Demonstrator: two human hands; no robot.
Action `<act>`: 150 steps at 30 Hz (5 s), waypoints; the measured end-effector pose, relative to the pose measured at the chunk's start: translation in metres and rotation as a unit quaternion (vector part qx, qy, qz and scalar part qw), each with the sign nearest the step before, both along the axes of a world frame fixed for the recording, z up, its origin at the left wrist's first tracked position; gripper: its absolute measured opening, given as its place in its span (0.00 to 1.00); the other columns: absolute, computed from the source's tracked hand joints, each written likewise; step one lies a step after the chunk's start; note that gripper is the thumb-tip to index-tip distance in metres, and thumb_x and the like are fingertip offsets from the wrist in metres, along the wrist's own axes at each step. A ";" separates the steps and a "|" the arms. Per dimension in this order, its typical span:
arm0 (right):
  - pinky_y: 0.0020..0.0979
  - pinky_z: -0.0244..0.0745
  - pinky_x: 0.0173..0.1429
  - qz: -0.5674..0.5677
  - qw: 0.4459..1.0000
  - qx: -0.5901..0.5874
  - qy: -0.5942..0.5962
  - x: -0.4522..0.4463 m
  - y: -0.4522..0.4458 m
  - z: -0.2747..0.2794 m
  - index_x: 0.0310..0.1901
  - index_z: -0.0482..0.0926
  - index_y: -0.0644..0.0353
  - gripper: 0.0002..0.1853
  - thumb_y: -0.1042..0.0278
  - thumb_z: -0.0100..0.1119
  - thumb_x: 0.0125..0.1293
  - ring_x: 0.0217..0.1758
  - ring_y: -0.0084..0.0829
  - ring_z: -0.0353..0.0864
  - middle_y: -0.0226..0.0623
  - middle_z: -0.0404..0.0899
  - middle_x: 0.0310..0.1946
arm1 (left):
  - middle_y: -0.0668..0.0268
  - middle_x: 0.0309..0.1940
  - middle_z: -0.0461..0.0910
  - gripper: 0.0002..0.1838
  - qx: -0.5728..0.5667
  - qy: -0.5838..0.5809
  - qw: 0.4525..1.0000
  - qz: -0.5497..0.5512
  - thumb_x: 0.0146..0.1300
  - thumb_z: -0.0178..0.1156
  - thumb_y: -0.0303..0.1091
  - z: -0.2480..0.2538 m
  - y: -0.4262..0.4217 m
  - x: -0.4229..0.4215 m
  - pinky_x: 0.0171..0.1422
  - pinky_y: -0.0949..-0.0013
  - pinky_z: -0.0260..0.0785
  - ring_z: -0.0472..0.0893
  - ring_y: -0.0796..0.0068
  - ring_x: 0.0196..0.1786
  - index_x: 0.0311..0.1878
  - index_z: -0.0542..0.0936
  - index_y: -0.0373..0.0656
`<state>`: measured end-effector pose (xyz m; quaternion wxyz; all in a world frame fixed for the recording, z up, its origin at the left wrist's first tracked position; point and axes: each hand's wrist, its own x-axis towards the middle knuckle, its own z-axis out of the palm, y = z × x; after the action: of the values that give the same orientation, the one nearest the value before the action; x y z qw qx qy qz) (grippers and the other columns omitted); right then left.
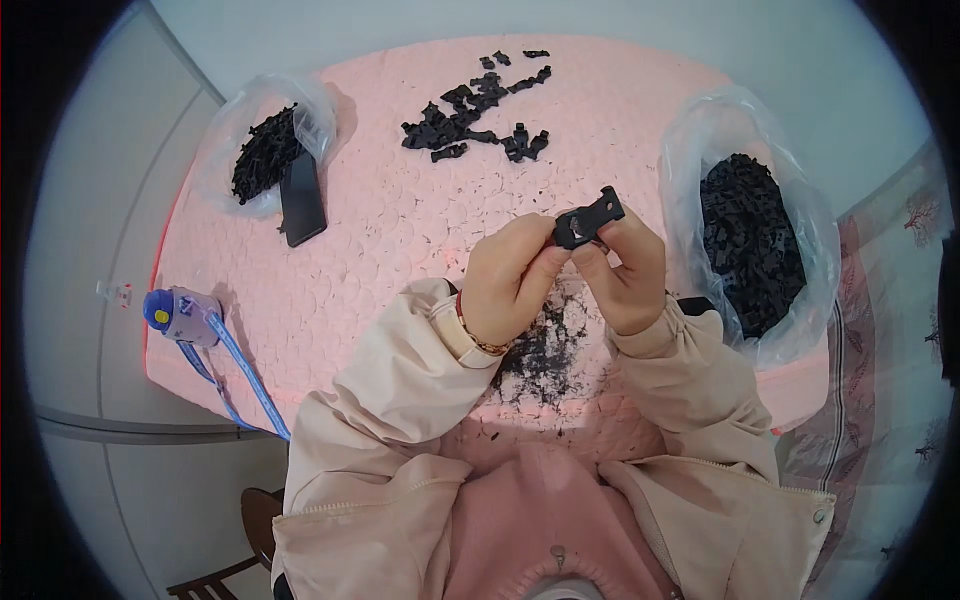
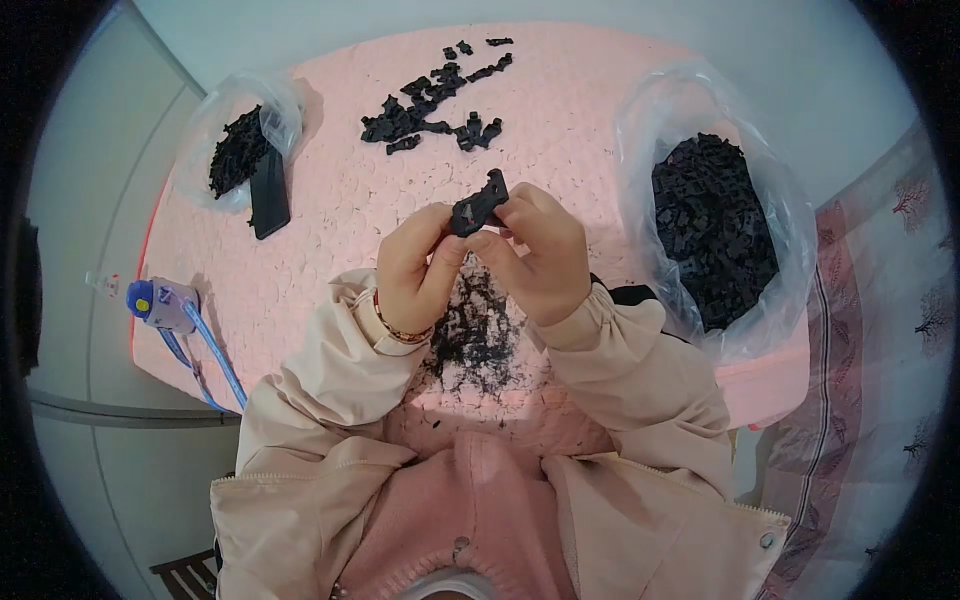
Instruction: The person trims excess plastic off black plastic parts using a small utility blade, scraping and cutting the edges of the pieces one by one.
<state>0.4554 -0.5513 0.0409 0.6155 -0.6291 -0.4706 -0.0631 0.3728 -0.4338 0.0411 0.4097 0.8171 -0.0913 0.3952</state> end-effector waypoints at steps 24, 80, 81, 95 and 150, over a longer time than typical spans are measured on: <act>0.26 0.62 0.25 -0.054 0.992 -0.007 -0.111 0.003 -0.001 -0.001 0.30 0.73 0.66 0.10 0.75 0.61 0.45 0.23 0.31 0.69 0.37 0.67 0.20 | 0.57 0.24 0.71 0.07 -0.100 0.079 0.992 -0.023 0.57 0.51 0.27 -0.008 -0.001 0.000 0.31 0.69 0.63 0.72 0.62 0.26 0.37 0.72 0.35; 0.22 0.61 0.32 0.079 0.988 0.019 0.130 0.006 -0.002 -0.013 0.31 0.74 0.68 0.05 0.76 0.49 0.60 0.28 0.20 0.66 0.33 0.72 0.28 | 0.57 0.25 0.72 0.07 -0.031 0.036 0.999 -0.006 0.55 0.52 0.26 0.003 0.002 -0.001 0.30 0.69 0.65 0.73 0.60 0.26 0.37 0.73 0.35; 0.22 0.61 0.33 0.078 0.988 0.026 0.127 0.005 -0.001 -0.013 0.31 0.74 0.68 0.05 0.76 0.49 0.60 0.28 0.20 0.67 0.33 0.72 0.28 | 0.57 0.25 0.72 0.07 -0.028 0.036 0.999 -0.003 0.55 0.52 0.25 0.002 0.003 -0.001 0.30 0.69 0.65 0.74 0.60 0.27 0.37 0.73 0.35; 0.21 0.62 0.32 0.083 0.991 0.026 0.102 0.002 0.000 -0.009 0.33 0.74 0.68 0.03 0.79 0.51 0.57 0.29 0.21 0.68 0.34 0.71 0.27 | 0.56 0.24 0.72 0.07 -0.015 0.024 1.000 0.002 0.54 0.53 0.25 0.001 0.002 -0.001 0.29 0.69 0.64 0.73 0.60 0.26 0.37 0.73 0.35; 0.24 0.63 0.34 0.080 0.996 0.035 -0.018 0.001 -0.001 -0.007 0.37 0.73 0.69 0.07 0.80 0.49 0.56 0.32 0.30 0.69 0.39 0.68 0.31 | 0.59 0.19 0.68 0.09 0.029 -0.012 1.000 -0.002 0.50 0.54 0.24 0.008 0.006 -0.004 0.24 0.69 0.60 0.69 0.62 0.21 0.37 0.74 0.35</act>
<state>0.4567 -0.5523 0.0338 0.6315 -0.5663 -0.5280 -0.0412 0.3690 -0.4273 0.0495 0.3856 0.8235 -0.1096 0.4014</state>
